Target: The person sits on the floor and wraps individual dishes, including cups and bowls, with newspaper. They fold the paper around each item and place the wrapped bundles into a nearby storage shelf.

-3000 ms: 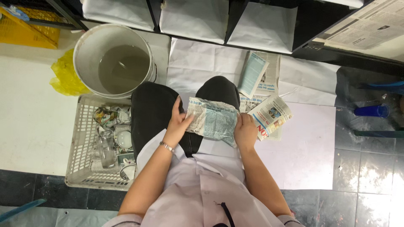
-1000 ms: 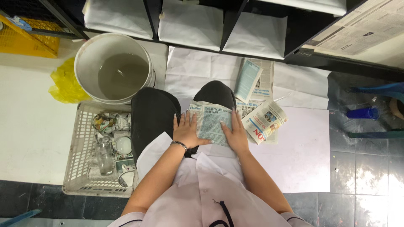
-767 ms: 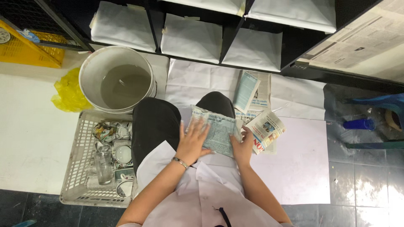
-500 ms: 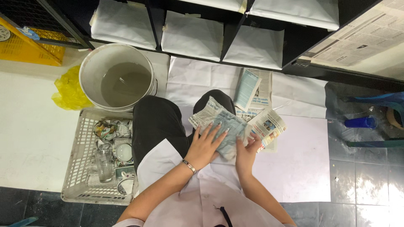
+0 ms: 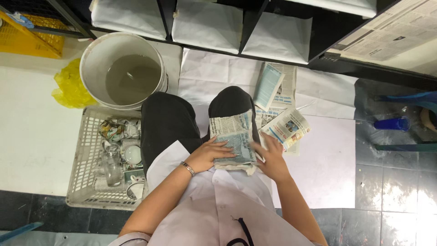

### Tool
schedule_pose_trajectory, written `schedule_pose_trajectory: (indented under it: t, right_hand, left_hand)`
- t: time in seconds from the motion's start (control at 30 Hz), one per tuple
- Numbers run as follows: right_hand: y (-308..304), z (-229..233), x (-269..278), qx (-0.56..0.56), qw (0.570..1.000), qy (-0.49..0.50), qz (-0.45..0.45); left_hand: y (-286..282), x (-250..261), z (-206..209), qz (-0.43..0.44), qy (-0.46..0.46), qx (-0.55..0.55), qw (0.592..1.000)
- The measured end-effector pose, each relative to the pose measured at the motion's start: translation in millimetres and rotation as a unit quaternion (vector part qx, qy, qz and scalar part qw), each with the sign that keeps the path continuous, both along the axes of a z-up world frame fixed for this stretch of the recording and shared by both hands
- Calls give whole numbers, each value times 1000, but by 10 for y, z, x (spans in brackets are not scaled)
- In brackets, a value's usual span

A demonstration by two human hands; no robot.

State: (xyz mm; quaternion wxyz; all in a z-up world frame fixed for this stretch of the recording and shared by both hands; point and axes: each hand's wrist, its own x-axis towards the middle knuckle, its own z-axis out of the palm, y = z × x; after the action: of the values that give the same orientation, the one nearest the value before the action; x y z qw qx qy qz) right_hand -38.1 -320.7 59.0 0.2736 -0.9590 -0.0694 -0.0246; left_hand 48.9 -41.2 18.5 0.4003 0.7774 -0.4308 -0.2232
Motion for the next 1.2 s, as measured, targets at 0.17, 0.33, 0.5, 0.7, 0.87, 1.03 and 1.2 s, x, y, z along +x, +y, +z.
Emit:
schedule_pose_trajectory:
  t: [0.17, 0.33, 0.5, 0.7, 0.87, 1.03, 1.2]
  right_hand:
    - [64, 29, 173, -39, 995, 11, 89]
    - [9, -309, 118, 95, 994, 37, 27]
    - [129, -518, 206, 180, 952, 150, -196]
    - [244, -412, 456, 230, 929, 194, -217]
    - [322, -332, 666, 212, 923, 200, -252]
    - [402, -243, 670, 202, 923, 179, -274]
    - [454, -250, 595, 201, 939, 97, -261]
  left_hand:
    - [62, -11, -70, 19, 68, -26, 997]
    - [62, -68, -255, 123, 88, -119, 981]
    - [-40, -12, -388, 301, 285, -19, 910]
    - [-189, 67, -374, 393, 201, -21, 897]
    - [-294, 119, -159, 439, 185, 47, 878]
    - [-394, 9, 129, 453, -32, -8, 891]
    - [-425, 49, 110, 220, -312, 106, 918]
